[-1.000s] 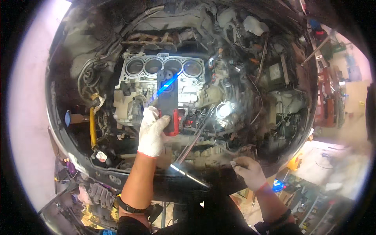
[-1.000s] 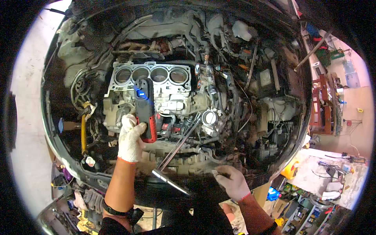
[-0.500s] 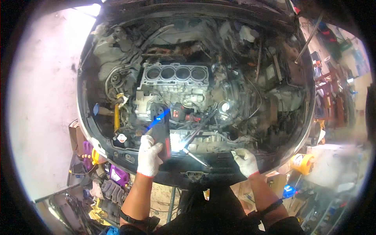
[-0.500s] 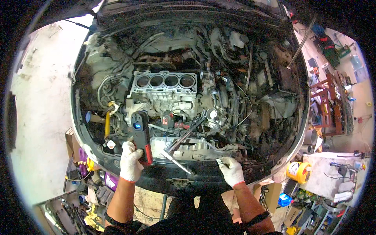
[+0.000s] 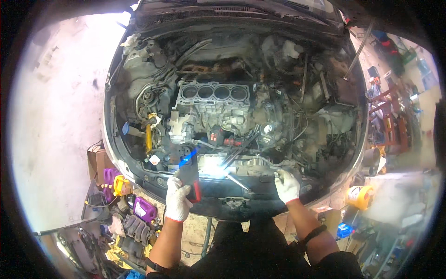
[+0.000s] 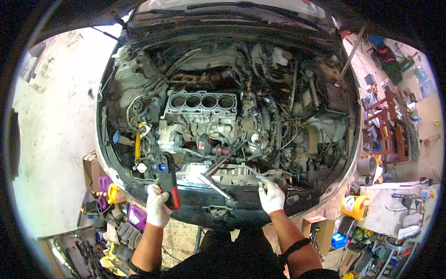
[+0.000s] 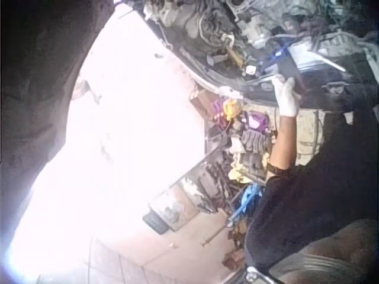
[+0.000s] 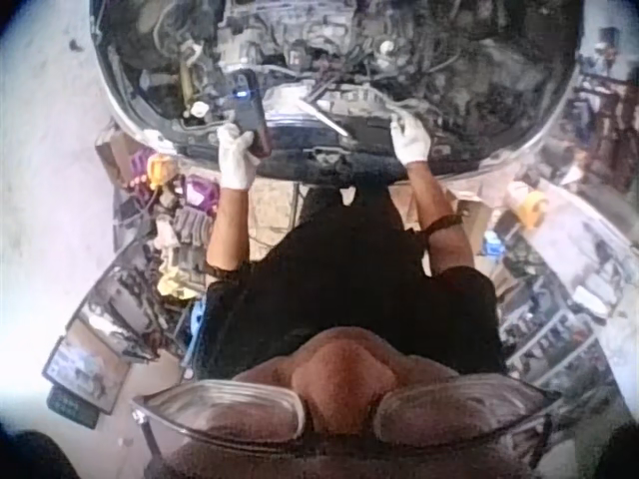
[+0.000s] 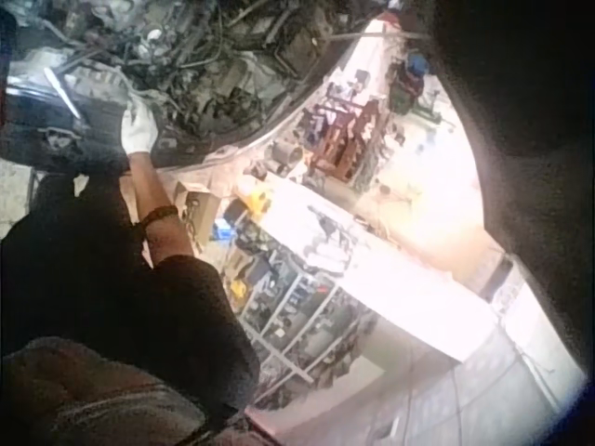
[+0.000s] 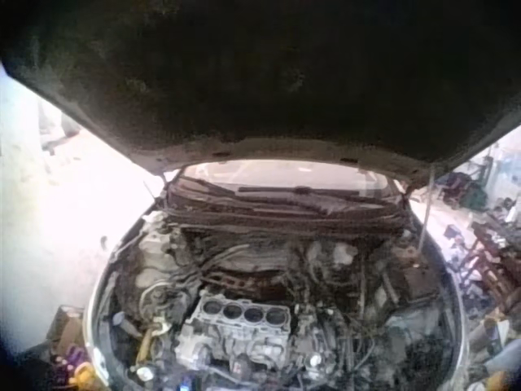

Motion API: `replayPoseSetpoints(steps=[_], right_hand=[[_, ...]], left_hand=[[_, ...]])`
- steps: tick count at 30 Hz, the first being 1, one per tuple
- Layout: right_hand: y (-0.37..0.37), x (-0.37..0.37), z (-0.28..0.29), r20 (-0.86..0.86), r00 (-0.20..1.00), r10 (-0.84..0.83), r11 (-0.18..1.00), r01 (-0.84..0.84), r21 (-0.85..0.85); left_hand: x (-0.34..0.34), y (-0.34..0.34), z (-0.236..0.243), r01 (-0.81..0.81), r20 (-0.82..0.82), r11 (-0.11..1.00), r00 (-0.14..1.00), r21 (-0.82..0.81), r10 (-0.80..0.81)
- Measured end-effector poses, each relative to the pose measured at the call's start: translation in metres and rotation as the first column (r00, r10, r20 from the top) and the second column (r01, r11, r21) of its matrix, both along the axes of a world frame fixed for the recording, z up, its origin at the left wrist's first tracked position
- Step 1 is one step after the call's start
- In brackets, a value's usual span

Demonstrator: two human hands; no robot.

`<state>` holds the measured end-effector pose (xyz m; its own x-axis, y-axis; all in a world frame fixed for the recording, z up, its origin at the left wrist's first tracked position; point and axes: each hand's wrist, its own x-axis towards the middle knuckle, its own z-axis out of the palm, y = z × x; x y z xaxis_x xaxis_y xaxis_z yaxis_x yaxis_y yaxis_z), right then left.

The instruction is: Cleaning and inspecting a disassembled engine cylinder head and engine block.

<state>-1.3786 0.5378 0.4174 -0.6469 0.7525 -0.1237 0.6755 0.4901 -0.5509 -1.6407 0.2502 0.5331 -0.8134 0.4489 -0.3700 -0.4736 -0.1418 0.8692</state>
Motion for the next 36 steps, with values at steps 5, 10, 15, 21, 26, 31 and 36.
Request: replayPoseSetpoints(steps=[5, 10, 15, 21, 26, 31, 36], right_hand=[[0.008, 0.005, -0.021, -0.066, 0.987, -0.145, 0.944, 0.118, -0.307], [0.007, -0.001, -0.018, -0.067, 0.972, -0.225, 0.927, 0.192, -0.322], [0.005, -0.006, -0.007, -0.036, 0.968, -0.25, 0.929, 0.229, -0.291], [0.012, 0.007, -0.011, -0.051, 0.977, -0.209, 0.909, 0.175, -0.377], [0.016, 0.01, -0.011, -0.062, 0.99, -0.13, 0.927, 0.099, -0.361], [0.02, 0.017, -0.015, -0.06, 0.995, -0.081, 0.935, 0.055, -0.35], [0.024, 0.024, -0.018, -0.179, 0.98, -0.082, 0.888, -0.01, -0.459]], left_hand=[[0.003, 0.004, 0.021, 0.039, 0.093, 0.99, 0.994, 0.135, -0.052], [-0.001, 0.012, 0.046, 0.121, 0.11, 0.977, 0.984, 0.177, -0.142], [0.006, 0.006, 0.064, 0.192, 0.106, 0.97, 0.972, 0.146, -0.208], [0.001, 0.007, 0.092, 0.514, -0.332, 0.728, 0.661, -0.453, -0.673], [0.036, 0.024, 0.119, 0.309, -0.56, 0.797, 0.581, -0.52, -0.591], [0.073, 0.041, 0.157, 0.184, -0.64, 0.697, 0.289, -0.693, -0.712], [0.118, 0.058, 0.212, 0.171, -0.539, 0.583, 0.247, -0.794, -0.805]])
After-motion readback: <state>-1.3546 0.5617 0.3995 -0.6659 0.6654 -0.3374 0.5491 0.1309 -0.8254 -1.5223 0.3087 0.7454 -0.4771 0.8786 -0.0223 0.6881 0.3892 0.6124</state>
